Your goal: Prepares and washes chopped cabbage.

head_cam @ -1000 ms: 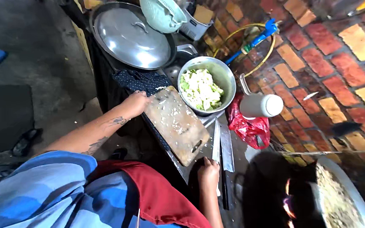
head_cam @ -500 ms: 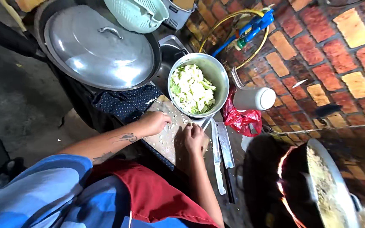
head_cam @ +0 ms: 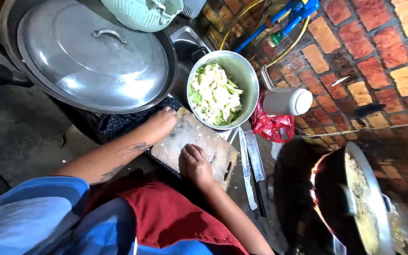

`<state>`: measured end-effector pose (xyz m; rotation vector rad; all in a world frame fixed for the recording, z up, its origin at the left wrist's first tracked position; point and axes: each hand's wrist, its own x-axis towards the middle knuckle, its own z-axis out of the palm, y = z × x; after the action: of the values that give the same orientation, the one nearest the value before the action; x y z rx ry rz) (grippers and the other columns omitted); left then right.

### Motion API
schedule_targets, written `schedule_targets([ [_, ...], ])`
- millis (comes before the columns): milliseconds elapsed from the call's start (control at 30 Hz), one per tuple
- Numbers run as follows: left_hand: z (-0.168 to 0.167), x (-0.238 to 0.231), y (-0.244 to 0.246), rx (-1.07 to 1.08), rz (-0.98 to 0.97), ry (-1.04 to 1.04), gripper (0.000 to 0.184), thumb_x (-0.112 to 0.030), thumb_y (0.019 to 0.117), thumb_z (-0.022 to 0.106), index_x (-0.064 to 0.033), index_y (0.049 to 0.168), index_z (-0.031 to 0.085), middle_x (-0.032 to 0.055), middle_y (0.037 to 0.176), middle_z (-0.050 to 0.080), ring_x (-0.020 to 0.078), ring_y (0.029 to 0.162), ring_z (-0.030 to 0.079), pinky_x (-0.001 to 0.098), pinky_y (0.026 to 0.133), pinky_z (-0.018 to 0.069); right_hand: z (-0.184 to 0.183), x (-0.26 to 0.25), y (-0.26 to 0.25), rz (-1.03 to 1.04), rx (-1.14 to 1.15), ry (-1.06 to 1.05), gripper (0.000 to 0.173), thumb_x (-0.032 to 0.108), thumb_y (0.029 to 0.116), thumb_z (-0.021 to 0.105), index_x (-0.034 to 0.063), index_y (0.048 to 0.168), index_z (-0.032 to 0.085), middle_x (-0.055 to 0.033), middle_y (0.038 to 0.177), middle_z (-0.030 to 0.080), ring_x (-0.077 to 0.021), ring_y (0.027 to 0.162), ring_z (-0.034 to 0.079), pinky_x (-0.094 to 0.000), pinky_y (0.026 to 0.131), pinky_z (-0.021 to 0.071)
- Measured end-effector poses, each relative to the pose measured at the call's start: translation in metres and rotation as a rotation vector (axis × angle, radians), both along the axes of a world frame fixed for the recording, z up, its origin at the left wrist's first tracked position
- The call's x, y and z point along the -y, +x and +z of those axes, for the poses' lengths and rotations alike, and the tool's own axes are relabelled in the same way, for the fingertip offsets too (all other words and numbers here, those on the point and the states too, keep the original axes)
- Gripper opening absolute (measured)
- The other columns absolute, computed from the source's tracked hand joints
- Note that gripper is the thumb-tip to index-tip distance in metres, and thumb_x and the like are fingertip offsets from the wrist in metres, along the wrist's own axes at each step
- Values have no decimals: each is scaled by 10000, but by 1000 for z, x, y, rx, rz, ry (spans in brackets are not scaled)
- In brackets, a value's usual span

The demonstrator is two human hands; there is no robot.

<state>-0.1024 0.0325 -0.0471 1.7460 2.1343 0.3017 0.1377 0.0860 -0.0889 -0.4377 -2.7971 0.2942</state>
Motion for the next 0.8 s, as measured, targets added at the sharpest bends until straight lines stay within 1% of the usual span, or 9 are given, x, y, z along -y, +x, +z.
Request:
schedule_targets([
  [133, 7, -6, -8, 49, -14, -26, 293, 87, 924, 626, 32, 1208, 674, 232, 1221, 652, 427, 1248, 576, 524, 1069, 465, 8, -20, 18, -11, -46, 15, 236, -34, 914, 594, 30, 1027, 791, -142, 1107, 754, -305, 1060, 712, -380, 939, 586],
  [233, 7, -7, -14, 127, 22, 19, 285, 64, 953, 599, 6, 1215, 696, 227, 1185, 678, 411, 1211, 612, 530, 1078, 456, 22, -40, 8, -230, -52, -151, 202, -32, 874, 642, 4, 999, 796, -175, 1040, 752, -300, 1004, 725, -404, 917, 591],
  [300, 5, -7, -16, 192, 54, 85, 208, 31, 966, 595, 8, 1126, 726, 221, 1113, 691, 392, 1129, 649, 534, 1032, 488, 38, -65, -5, -359, -141, -241, 142, -14, 867, 683, -15, 962, 788, -172, 976, 757, -253, 925, 740, -393, 861, 607],
  [467, 30, -31, -3, 342, 34, 477, 172, 17, 960, 600, 11, 1047, 748, 186, 1019, 721, 336, 1009, 698, 504, 951, 546, 91, -169, -53, -485, -300, -276, 230, 54, 988, 606, -50, 1159, 719, -212, 1137, 720, -274, 1063, 705, -422, 976, 561],
  [567, 44, -88, 8, 368, -8, 699, 213, -39, 990, 578, -4, 1099, 757, 170, 1101, 742, 317, 1111, 693, 489, 1032, 515, 103, -234, -89, -608, -84, -267, 356, 233, 1055, 565, 1, 1303, 672, -255, 1319, 643, -385, 1264, 602, -527, 1098, 458],
  [633, 47, -135, 10, 313, 42, 628, 302, -175, 1031, 582, -74, 1285, 711, 166, 1350, 663, 346, 1325, 577, 562, 1134, 409, 96, -264, -105, -696, 64, -288, 528, 381, 1055, 550, 59, 1474, 544, -313, 1495, 479, -505, 1375, 464, -636, 1125, 389],
  [700, 39, -182, 9, 275, 142, 430, 445, -334, 1057, 557, -213, 1486, 565, 147, 1608, 425, 405, 1519, 312, 713, 1169, 239, 79, -272, -116, -744, 190, -346, 625, 448, 1046, 534, 149, 1582, 415, -325, 1634, 241, -580, 1438, 318, -708, 1111, 353],
  [767, 22, -219, 4, 247, 238, 273, 554, -432, 1045, 559, -307, 1572, 440, 125, 1716, 196, 443, 1575, 92, 793, 1159, 105, 61, -263, -129, -723, 392, -418, 576, 407, 1060, 513, 199, 1587, 411, -256, 1706, 15, -572, 1511, 137, -751, 1133, 260],
  [800, 13, -232, -1, 222, 275, 220, 593, -463, 1032, 573, -337, 1587, 407, 114, 1732, 128, 451, 1578, 43, 816, 1144, 80, 56, -260, -134, -695, 482, -411, 558, 410, 1065, 497, 230, 1587, 416, -228, 1715, -14, -569, 1524, 77, -783, 1124, 221],
])
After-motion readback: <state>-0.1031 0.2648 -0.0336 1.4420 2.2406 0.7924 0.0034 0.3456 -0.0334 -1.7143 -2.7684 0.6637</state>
